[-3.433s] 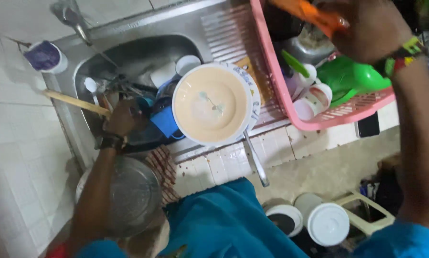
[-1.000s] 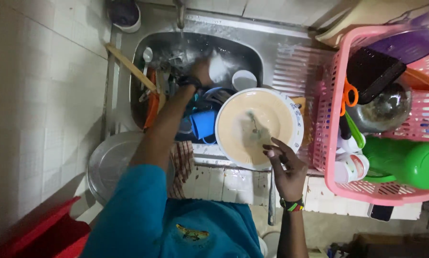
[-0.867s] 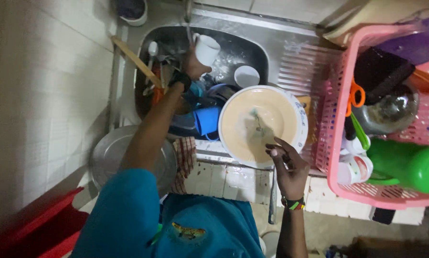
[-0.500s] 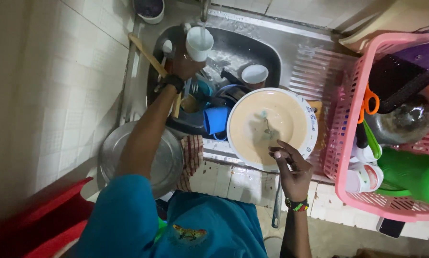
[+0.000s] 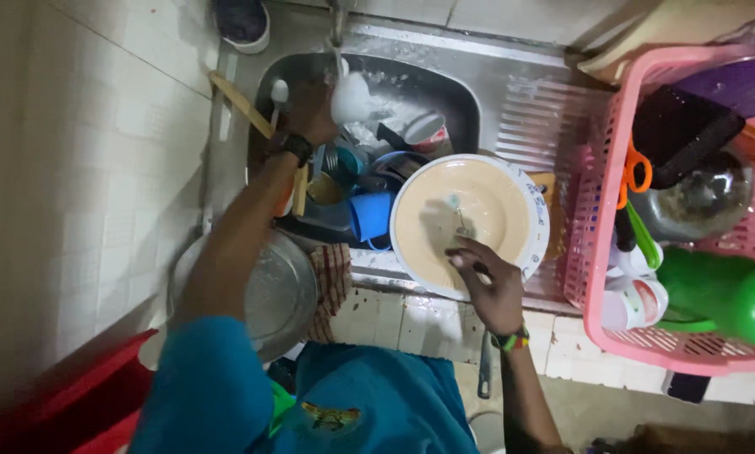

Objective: Washing dishes and utensils in a kitchen sink and placing them in a drying rack

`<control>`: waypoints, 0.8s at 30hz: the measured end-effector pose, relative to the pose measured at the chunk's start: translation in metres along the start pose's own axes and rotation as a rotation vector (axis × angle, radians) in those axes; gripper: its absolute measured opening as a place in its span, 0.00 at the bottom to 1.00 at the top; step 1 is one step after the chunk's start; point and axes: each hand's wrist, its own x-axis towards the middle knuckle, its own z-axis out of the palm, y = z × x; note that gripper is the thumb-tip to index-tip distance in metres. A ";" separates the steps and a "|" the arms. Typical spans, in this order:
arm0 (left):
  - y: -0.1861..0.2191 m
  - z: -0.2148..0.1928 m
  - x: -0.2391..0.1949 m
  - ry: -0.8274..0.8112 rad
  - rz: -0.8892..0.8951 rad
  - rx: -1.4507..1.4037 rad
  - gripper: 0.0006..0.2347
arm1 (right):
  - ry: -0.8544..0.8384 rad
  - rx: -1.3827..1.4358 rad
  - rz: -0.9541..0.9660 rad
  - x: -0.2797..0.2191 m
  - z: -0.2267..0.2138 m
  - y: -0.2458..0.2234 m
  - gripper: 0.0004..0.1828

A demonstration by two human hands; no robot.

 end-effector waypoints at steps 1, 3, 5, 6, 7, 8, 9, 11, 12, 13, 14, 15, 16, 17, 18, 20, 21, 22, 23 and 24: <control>0.008 -0.012 0.001 -0.003 0.000 -0.006 0.19 | 0.000 -0.004 0.006 0.003 0.002 0.001 0.23; 0.012 -0.045 0.002 -0.048 0.209 0.161 0.51 | -0.142 -0.012 -0.076 0.020 0.009 0.002 0.23; -0.001 -0.046 0.004 -0.066 0.176 0.345 0.39 | -0.181 -0.055 -0.109 0.035 0.018 0.000 0.24; -0.006 -0.045 0.003 -0.092 0.138 0.520 0.27 | -0.227 -0.101 -0.132 0.041 0.021 -0.001 0.25; -0.015 -0.046 0.007 -0.093 0.137 0.522 0.27 | -0.227 -0.099 -0.132 0.047 0.027 0.000 0.25; -0.023 -0.047 0.006 -0.218 0.149 0.524 0.45 | -0.242 -0.098 -0.183 0.052 0.033 0.002 0.24; -0.031 -0.047 0.005 -0.343 0.160 0.525 0.64 | -0.256 -0.096 -0.234 0.057 0.039 0.004 0.24; -0.041 -0.040 0.005 -0.234 0.199 0.649 0.49 | -0.268 -0.119 -0.274 0.066 0.055 0.009 0.22; -0.045 -0.035 0.001 -0.127 0.238 0.767 0.34 | -0.280 -0.143 -0.310 0.069 0.063 0.012 0.20; -0.043 -0.034 0.004 -0.132 0.234 0.768 0.34 | -0.286 -0.139 -0.310 0.075 0.072 0.019 0.20; -0.042 -0.033 0.007 -0.140 0.165 0.903 0.29 | -0.327 -0.214 -0.327 0.082 0.080 0.027 0.24; -0.039 -0.032 0.010 -0.148 0.094 1.037 0.24 | -0.367 -0.289 -0.343 0.089 0.089 0.035 0.28; -0.055 -0.026 0.018 -0.149 0.088 1.039 0.24 | -0.371 -0.289 -0.348 0.101 0.094 0.035 0.28; -0.070 -0.020 0.026 -0.149 0.026 0.939 0.24 | -0.450 -0.403 -0.269 0.112 0.099 0.036 0.30; -0.086 -0.016 0.033 -0.152 -0.033 0.839 0.25 | -0.529 -0.514 -0.187 0.123 0.105 0.036 0.31; -0.072 -0.064 0.021 -0.158 -0.048 0.530 0.37 | -0.436 -0.408 -0.297 0.151 0.112 0.039 0.25; -0.064 -0.087 0.018 -0.156 -0.058 0.218 0.51 | -0.336 -0.306 -0.401 0.165 0.115 0.040 0.19; -0.067 -0.067 0.011 -0.156 -0.054 0.217 0.51 | -0.333 -0.307 -0.399 0.183 0.119 0.046 0.19; -0.070 -0.046 0.005 -0.010 -0.033 -0.080 0.41 | -0.242 -0.298 -0.430 0.202 0.124 0.052 0.23; -0.076 -0.026 -0.001 0.137 -0.010 -0.374 0.32 | -0.149 -0.286 -0.464 0.222 0.131 0.057 0.31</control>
